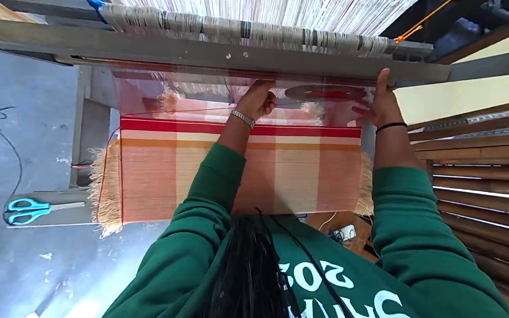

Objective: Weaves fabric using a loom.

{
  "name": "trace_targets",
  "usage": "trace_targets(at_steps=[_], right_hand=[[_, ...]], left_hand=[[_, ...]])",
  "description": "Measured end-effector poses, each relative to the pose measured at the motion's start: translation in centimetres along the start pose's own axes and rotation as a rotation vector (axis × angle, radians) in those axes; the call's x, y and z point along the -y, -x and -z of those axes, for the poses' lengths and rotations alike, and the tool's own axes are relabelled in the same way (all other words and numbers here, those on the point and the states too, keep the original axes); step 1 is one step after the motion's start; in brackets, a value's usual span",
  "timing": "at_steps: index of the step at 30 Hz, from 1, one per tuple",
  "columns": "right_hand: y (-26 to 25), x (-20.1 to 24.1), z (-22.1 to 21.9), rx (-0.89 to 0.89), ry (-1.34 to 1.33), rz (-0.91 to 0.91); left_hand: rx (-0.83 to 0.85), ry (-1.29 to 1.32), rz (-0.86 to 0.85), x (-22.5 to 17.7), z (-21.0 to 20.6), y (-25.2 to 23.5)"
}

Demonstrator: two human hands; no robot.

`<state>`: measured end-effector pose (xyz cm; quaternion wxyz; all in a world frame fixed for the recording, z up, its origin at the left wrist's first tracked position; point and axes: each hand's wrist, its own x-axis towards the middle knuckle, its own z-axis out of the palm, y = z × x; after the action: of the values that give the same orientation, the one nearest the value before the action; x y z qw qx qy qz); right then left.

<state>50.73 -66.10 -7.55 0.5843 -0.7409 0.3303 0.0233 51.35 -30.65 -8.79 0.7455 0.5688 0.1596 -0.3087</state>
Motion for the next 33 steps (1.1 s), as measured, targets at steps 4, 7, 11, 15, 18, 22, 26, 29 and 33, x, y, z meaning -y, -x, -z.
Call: trace_targets(at_steps=[4,7,11,15,18,22,26,29,33], right_hand=[[-0.3,-0.1,0.2,0.013,-0.019,0.018],[-0.3,-0.1,0.1,0.005,-0.026,0.011],[0.1,0.0,0.0,0.001,-0.025,-0.010],[0.2,0.3,-0.1,0.009,-0.040,-0.022],[-0.2,0.0,0.1,0.002,-0.043,-0.029],[-0.2,0.3,0.2,0.006,-0.044,-0.024],[-0.7,0.1,0.5,0.009,-0.041,-0.017],[-0.8,-0.2,1.2,-0.011,-0.045,0.009],[-1.0,-1.2,1.7,0.057,-0.082,-0.002]], left_hand=[[-0.089,0.015,-0.142,1.7,-1.5,2.1],[-0.220,-0.029,-0.403,4.8,-3.6,3.1],[-0.061,-0.117,-0.277,6.4,-6.1,2.9],[-0.028,-0.100,-0.179,5.8,-8.1,2.3],[-0.023,-0.099,-0.208,6.0,-9.6,1.8],[-0.089,-0.101,-0.227,6.5,-10.5,0.4],[-0.049,-0.041,-0.177,5.5,-10.3,-0.2],[0.103,0.049,-0.101,4.2,-8.3,-0.1],[0.135,-0.110,-0.177,4.2,-4.9,3.7]])
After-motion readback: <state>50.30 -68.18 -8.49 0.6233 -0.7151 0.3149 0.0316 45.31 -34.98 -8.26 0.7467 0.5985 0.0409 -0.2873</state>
